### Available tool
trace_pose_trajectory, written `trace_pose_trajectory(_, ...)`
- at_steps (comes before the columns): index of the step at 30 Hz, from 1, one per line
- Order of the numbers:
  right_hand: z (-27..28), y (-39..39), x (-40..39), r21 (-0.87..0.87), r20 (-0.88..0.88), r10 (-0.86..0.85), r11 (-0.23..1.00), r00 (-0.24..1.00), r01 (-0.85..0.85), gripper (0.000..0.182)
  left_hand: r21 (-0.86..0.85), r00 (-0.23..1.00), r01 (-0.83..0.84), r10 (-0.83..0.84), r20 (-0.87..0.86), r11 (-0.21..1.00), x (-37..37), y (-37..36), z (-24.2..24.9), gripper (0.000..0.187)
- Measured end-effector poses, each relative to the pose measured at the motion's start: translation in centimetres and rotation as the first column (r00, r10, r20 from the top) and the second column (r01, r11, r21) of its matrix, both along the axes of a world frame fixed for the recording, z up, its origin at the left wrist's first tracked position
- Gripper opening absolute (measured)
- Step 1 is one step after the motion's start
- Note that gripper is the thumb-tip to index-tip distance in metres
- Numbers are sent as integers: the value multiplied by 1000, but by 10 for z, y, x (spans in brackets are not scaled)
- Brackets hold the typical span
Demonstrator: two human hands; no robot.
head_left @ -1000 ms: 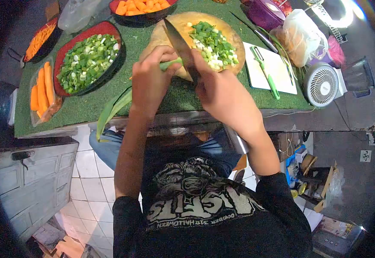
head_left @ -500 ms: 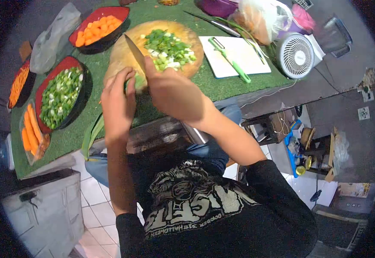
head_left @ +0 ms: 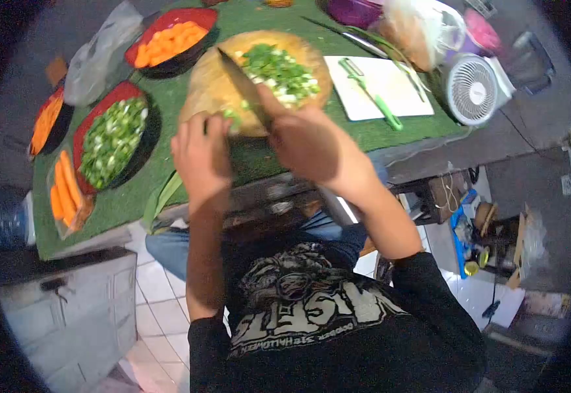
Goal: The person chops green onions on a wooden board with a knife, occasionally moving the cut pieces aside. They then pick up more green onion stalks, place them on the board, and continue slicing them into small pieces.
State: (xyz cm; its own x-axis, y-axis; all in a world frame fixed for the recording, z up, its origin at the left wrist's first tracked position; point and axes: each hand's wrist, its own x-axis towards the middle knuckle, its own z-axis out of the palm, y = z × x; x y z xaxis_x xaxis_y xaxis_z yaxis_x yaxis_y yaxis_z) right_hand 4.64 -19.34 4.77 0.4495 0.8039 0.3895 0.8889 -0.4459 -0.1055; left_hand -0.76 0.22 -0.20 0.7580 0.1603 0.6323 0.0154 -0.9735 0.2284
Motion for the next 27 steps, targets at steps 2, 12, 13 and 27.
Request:
trace_pose_trajectory(2, 25, 4, -14, 166, -411, -38, 979, 911, 116, 65, -52, 1000, 12, -14, -27, 999, -1, 4, 3, 18)
trace_pose_trajectory(12, 26, 13, -25, 15, -459, -148, 985, 876, 174, 63, -230, 996, 86, -83, 26, 969, 6, 8, 2, 17)
trace_pose_trajectory(13, 22, 12, -27, 10, -400, -128, 990, 907, 143, 64, -232, 997, 72, -70, 17, 970, 5, 8, 2, 17)
trace_pose_trajectory(27, 23, 57, -21, -157, -342, -211, 974, 916, 166, 68, -135, 990, 117, -126, -57, 984, 3, 13, 6, 13)
